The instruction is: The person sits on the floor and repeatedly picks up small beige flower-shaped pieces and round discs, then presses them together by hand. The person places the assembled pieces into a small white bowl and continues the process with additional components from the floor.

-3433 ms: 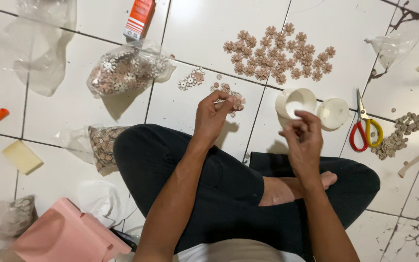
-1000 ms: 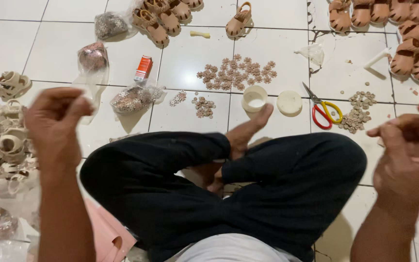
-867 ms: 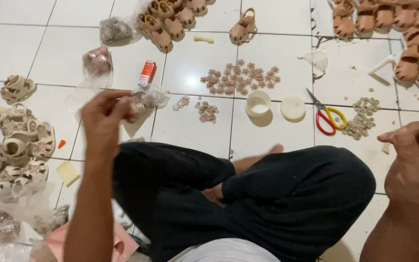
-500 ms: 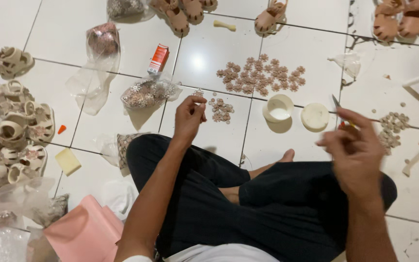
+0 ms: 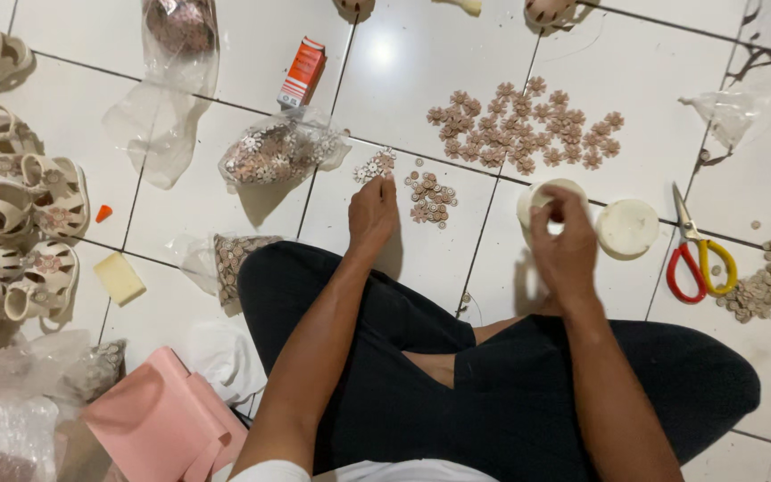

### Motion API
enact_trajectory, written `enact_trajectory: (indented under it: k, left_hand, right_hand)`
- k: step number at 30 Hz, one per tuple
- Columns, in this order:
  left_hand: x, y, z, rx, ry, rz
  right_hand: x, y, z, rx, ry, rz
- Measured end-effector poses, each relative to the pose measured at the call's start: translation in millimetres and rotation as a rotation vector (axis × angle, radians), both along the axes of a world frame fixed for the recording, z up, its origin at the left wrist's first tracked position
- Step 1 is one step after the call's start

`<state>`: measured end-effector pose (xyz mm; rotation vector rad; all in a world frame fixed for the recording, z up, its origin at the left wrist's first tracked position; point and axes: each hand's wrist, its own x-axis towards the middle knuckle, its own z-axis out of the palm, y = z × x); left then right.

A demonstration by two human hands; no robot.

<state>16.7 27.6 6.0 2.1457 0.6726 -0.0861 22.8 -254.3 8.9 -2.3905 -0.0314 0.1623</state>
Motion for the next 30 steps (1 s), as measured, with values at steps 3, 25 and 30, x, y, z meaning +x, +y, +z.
enact_trajectory:
  k: [3,25,30]
  left_hand:
    - [8.8,-3.8,-2.4,0.092,-0.05,-0.085]
    - [-8.4,-18.7,-4.2,0.221,-0.177,-0.305]
    - [-7.8,-18.1,-12.7,0.202,-0.157,-0.342]
  right_hand:
    - [12.0,-23.3,-13.6,-0.149,-0.196,0.069]
    - [1.5,17.0,-3.8,-0.115,-0.079,0.209]
    - [0.4,15.6,-10.8,-0.296,-0.101,0.247]
